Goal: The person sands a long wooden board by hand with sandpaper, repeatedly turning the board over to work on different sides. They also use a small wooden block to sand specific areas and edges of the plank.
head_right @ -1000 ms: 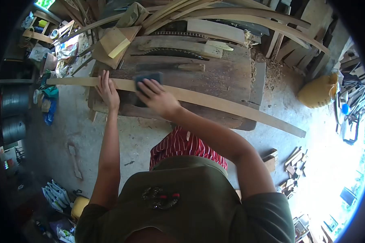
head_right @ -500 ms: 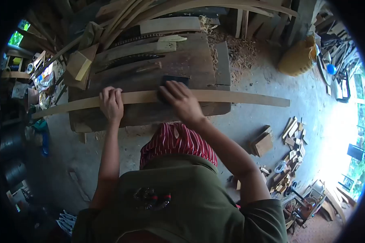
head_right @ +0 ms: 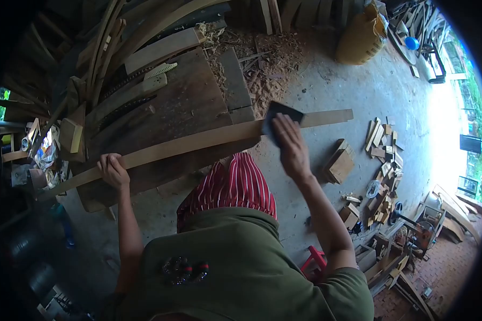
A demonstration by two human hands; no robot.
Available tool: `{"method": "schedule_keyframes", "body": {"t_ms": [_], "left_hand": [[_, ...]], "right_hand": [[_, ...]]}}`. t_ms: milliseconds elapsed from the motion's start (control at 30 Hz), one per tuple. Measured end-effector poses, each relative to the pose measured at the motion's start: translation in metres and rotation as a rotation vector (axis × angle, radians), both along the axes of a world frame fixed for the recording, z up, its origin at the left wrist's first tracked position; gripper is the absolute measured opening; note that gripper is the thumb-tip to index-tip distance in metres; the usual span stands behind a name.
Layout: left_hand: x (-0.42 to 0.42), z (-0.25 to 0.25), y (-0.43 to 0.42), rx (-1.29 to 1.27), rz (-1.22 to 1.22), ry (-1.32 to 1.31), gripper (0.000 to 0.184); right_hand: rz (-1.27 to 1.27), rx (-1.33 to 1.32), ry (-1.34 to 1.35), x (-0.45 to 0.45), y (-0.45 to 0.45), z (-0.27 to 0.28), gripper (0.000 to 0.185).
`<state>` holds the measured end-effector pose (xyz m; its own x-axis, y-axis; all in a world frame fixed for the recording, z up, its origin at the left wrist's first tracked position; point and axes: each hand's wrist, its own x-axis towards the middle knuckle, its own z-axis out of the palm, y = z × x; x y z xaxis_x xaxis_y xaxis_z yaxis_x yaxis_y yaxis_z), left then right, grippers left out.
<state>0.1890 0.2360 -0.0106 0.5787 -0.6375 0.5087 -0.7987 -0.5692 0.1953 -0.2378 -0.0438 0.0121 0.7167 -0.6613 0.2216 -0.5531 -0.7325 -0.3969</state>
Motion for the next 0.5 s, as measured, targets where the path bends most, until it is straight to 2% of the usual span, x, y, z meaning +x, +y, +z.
{"method": "schedule_keyframes", "body": {"t_ms": [33, 100, 133, 200, 300, 367, 467, 500], "left_hand": [[-0.002, 0.000, 0.000, 0.003, -0.005, 0.004, 0.044], [-0.002, 0.002, -0.002, 0.001, -0.007, -0.011, 0.044], [-0.001, 0.000, -0.001, -0.006, -0.009, -0.024, 0.044], [-0.001, 0.000, -0.002, -0.007, -0.020, -0.020, 0.044], [-0.001, -0.001, 0.001, 0.007, -0.004, -0.006, 0.044], [0.003, -0.006, 0.003, 0.019, -0.018, 0.025, 0.044], [-0.003, -0.004, 0.000, 0.022, 0.015, 0.033, 0.044], [-0.001, -0.005, 0.001, 0.019, 0.020, 0.036, 0.044]], "right_hand": [[-0.113, -0.048, 0.009, -0.026, -0.014, 0.000, 0.051], [-0.395, 0.020, -0.107, -0.045, -0.035, -0.006, 0.048], [-0.430, -0.053, -0.076, -0.043, -0.038, -0.017, 0.047], [-0.320, -0.114, -0.095, -0.006, -0.015, -0.022, 0.053], [0.061, 0.074, -0.096, 0.032, 0.022, 0.004, 0.053], [-0.032, 0.003, -0.113, -0.003, -0.011, -0.008, 0.052], [-0.407, -0.177, -0.081, -0.099, -0.100, -0.036, 0.049], [-0.467, -0.247, -0.112, -0.124, -0.121, -0.030, 0.043]]}}
